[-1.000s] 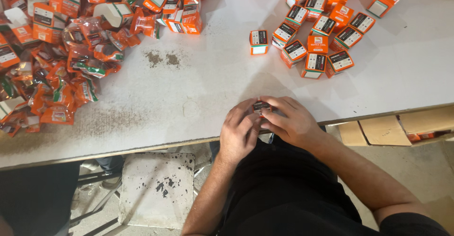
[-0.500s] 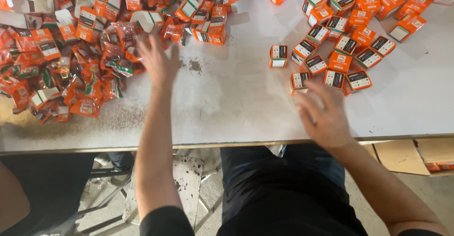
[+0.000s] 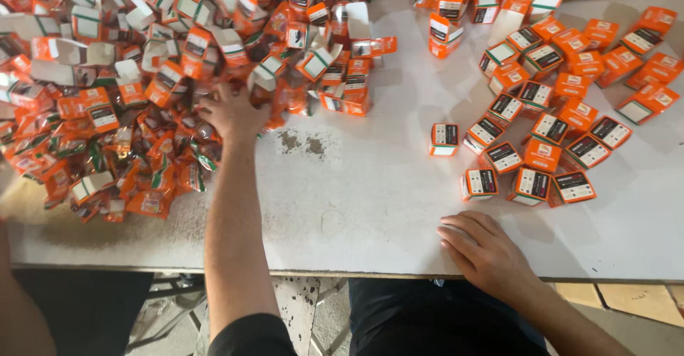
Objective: The person folds flat cardboard blanks into small orange product boxes at a table, pressing the flaps closed by hand, and places each finished box onto a pile among plastic-wrapped items. They repeatedly reach for a new blank, fold it, and set it with the stacked boxes.
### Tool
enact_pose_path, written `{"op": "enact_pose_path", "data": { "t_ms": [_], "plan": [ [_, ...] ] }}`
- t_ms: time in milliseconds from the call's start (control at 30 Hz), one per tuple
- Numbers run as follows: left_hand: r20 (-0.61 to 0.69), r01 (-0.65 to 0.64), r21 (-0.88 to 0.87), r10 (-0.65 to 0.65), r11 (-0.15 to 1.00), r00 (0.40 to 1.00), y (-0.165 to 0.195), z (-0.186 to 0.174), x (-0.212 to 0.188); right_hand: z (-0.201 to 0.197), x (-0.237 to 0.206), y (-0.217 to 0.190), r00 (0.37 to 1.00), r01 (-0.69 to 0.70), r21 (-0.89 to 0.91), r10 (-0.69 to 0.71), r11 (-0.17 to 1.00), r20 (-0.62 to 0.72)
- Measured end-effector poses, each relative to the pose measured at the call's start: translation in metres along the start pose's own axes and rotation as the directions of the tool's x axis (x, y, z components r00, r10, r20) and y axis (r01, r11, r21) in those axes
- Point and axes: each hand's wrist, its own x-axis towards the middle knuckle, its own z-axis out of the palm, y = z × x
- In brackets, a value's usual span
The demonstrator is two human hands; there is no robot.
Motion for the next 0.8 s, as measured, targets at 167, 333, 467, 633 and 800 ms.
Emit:
{"op": "enact_pose_path", "data": {
  "t_ms": [167,333,467,633,800],
  "plan": [
    [-0.237,-0.22,-0.028,0.207,0.975,0.949,0.027,0.007,-0.06,-0.001,-0.002,0.004,0.997,0.03,0.057,-0.034,0.998,0.064],
    [-0.447,-0.469,-0.199,0.346,0.861,0.825,0.087,-0.011,-0.149,0.005,0.005,0.007,0.995,0.023,0.094,-0.031,0.995,0.092],
    [-0.396,-0.517,-0.333,0.381,0.788,0.835,0.109,-0.021,-0.197,0.026,0.029,0.012,0.992,0.074,0.038,-0.077,0.997,0.101],
    [-0.537,-0.207,-0.162,0.09,0.965,0.839,0.014,-0.022,-0.135,0.055,0.087,0.044,0.991,0.133,-0.165,-0.134,0.977,0.004],
    [-0.385,-0.074,-0.406,-0.097,0.911,0.918,-0.07,-0.016,-0.09,0.079,0.129,0.076,0.981,0.069,-0.502,0.032,0.862,0.189]
  ]
}}
